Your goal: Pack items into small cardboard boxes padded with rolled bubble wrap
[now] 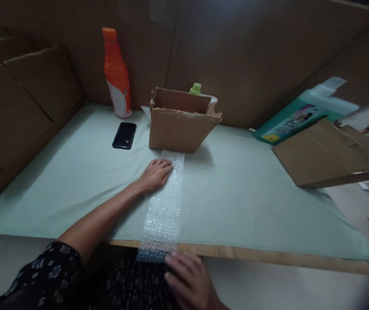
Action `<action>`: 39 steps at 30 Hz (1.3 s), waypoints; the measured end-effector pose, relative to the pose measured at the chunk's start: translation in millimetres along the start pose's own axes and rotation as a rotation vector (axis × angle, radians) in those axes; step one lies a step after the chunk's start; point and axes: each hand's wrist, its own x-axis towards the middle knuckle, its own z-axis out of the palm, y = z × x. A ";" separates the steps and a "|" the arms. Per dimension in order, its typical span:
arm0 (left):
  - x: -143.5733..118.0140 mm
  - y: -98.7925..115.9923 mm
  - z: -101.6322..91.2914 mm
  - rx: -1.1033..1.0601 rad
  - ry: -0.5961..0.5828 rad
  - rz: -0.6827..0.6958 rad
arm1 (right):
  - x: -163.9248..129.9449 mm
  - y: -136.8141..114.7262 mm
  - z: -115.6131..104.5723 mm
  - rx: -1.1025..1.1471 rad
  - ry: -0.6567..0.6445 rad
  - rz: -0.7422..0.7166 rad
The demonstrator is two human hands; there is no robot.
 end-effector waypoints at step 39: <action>-133.7 70.7 -10.9 -0.070 0.137 -0.279 | 61.8 36.8 0.5 -0.052 0.039 0.298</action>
